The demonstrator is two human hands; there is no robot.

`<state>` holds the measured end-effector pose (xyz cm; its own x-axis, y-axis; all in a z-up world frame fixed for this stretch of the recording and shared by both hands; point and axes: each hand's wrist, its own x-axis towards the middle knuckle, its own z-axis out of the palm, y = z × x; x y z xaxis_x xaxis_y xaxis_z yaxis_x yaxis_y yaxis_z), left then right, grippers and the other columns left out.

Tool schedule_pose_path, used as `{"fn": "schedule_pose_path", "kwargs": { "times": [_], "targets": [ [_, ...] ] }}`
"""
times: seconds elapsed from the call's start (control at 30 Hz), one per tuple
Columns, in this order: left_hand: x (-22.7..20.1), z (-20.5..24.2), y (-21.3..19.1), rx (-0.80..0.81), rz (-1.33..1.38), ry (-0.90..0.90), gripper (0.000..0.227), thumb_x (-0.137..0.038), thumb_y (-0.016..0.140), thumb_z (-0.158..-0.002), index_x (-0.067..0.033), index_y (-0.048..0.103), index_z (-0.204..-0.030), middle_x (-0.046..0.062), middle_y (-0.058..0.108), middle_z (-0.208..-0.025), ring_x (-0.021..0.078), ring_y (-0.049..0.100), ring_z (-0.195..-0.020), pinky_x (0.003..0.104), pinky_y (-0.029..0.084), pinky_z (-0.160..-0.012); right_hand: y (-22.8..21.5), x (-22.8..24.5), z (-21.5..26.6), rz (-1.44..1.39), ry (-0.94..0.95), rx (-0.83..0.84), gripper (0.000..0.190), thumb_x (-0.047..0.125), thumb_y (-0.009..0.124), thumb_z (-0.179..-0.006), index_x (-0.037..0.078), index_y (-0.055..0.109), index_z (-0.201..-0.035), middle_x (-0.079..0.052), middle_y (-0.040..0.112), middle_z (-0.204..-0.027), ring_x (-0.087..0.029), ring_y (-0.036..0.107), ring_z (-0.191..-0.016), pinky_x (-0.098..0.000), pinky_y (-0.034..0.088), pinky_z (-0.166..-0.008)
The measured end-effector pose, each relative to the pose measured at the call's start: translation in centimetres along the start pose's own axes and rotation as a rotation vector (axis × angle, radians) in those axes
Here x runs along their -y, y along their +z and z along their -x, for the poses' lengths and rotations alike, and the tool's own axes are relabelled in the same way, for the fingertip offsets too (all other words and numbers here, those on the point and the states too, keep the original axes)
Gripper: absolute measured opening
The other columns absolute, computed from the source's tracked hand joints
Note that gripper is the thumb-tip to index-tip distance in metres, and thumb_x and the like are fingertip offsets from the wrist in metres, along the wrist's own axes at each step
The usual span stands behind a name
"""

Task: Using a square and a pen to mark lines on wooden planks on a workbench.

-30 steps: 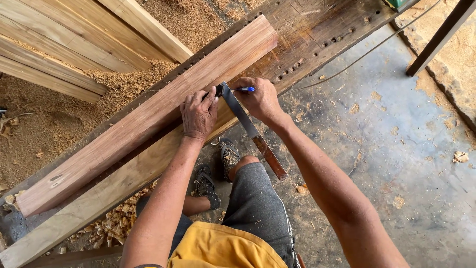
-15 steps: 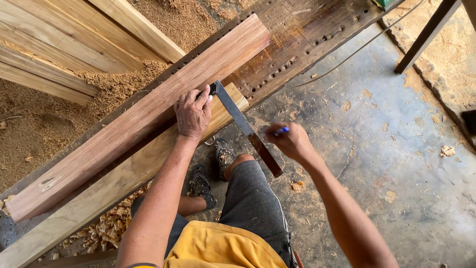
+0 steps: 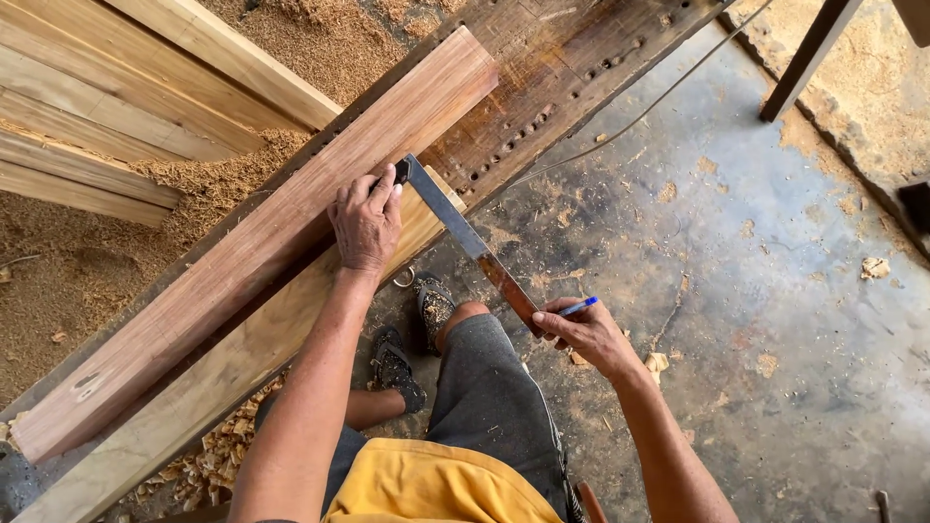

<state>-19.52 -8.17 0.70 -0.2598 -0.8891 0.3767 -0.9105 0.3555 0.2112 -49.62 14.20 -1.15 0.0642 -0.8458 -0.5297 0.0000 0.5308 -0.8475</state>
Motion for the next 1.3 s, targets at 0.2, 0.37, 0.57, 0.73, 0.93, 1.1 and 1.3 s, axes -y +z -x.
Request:
{"fn": "schedule_pose_path", "kwargs": {
  "times": [0.2, 0.37, 0.57, 0.73, 0.93, 1.1, 1.3],
  "targets": [
    [0.1, 0.3, 0.1, 0.000, -0.009, 0.018, 0.035, -0.035, 0.065, -0.105, -0.0231, 0.071, -0.137, 0.001, 0.067, -0.115, 0.0256, 0.059, -0.108, 0.048, 0.043, -0.094, 0.0, 0.3, 0.2, 0.010, -0.003, 0.023, 0.033, 0.039, 0.074, -0.090, 0.008, 0.083, -0.098, -0.002, 0.078, -0.078, -0.011, 0.066, -0.067, -0.0294, 0.055, -0.060],
    [0.3, 0.1, 0.3, 0.018, 0.030, 0.007, 0.034, -0.034, 0.064, -0.105, -0.0228, 0.071, -0.137, 0.002, 0.067, -0.116, 0.0265, 0.058, -0.107, 0.048, 0.042, -0.092, 0.0, 0.1, 0.1, -0.002, 0.023, -0.011, 0.035, 0.041, 0.076, -0.088, 0.008, 0.083, -0.097, -0.002, 0.078, -0.077, -0.012, 0.066, -0.065, -0.0294, 0.050, -0.053],
    [0.1, 0.2, 0.0, -0.004, 0.007, 0.024, 0.035, -0.034, 0.064, -0.105, -0.0221, 0.071, -0.137, 0.002, 0.067, -0.116, 0.0262, 0.058, -0.109, 0.048, 0.042, -0.094, 0.0, 0.4, 0.1, 0.015, 0.066, -0.018, 0.036, 0.043, 0.075, -0.086, 0.011, 0.082, -0.100, -0.001, 0.079, -0.079, -0.011, 0.067, -0.065, -0.0292, 0.050, -0.052],
    [0.2, 0.2, 0.2, -0.003, -0.004, 0.024, 0.035, -0.035, 0.064, -0.105, -0.0222, 0.071, -0.137, 0.002, 0.067, -0.117, 0.0255, 0.057, -0.108, 0.048, 0.042, -0.094, -0.1, 0.2, -0.2, 0.037, 0.102, -0.043, 0.038, 0.044, 0.076, -0.085, 0.011, 0.082, -0.103, -0.003, 0.079, -0.080, -0.013, 0.066, -0.065, -0.0298, 0.050, -0.052],
    [0.1, 0.3, 0.2, -0.009, -0.020, 0.025, 0.035, -0.035, 0.064, -0.105, -0.0228, 0.071, -0.136, 0.002, 0.067, -0.116, 0.0258, 0.058, -0.109, 0.048, 0.042, -0.094, -0.1, 4.4, -2.9, -0.025, -0.138, -0.358, 0.036, 0.038, 0.073, -0.092, 0.010, 0.077, -0.113, -0.008, 0.079, -0.094, -0.016, 0.072, -0.073, -0.0309, 0.058, -0.058],
    [0.1, 0.0, 0.2, -0.033, -0.031, 0.023, 0.035, -0.037, 0.063, -0.105, -0.0239, 0.070, -0.137, 0.003, 0.066, -0.116, 0.0249, 0.059, -0.110, 0.048, 0.043, -0.095, 3.7, 12.0, -9.6, -0.026, -0.618, -0.303, 0.019, 0.019, 0.075, -0.095, 0.008, 0.078, -0.111, -0.008, 0.079, -0.100, -0.015, 0.074, -0.083, -0.0277, 0.061, -0.070],
    [-0.4, 0.0, -0.5, -0.031, -0.040, 0.021, 0.034, -0.037, 0.062, -0.104, -0.0262, 0.071, -0.136, 0.003, 0.067, -0.117, 0.0261, 0.059, -0.108, 0.048, 0.044, -0.090, 6.5, 16.2, -15.2, 0.161, -0.819, -0.239, 0.015, 0.011, 0.076, -0.091, 0.007, 0.079, -0.105, -0.008, 0.080, -0.099, -0.014, 0.077, -0.089, -0.0290, 0.061, -0.077]
  ]
}}
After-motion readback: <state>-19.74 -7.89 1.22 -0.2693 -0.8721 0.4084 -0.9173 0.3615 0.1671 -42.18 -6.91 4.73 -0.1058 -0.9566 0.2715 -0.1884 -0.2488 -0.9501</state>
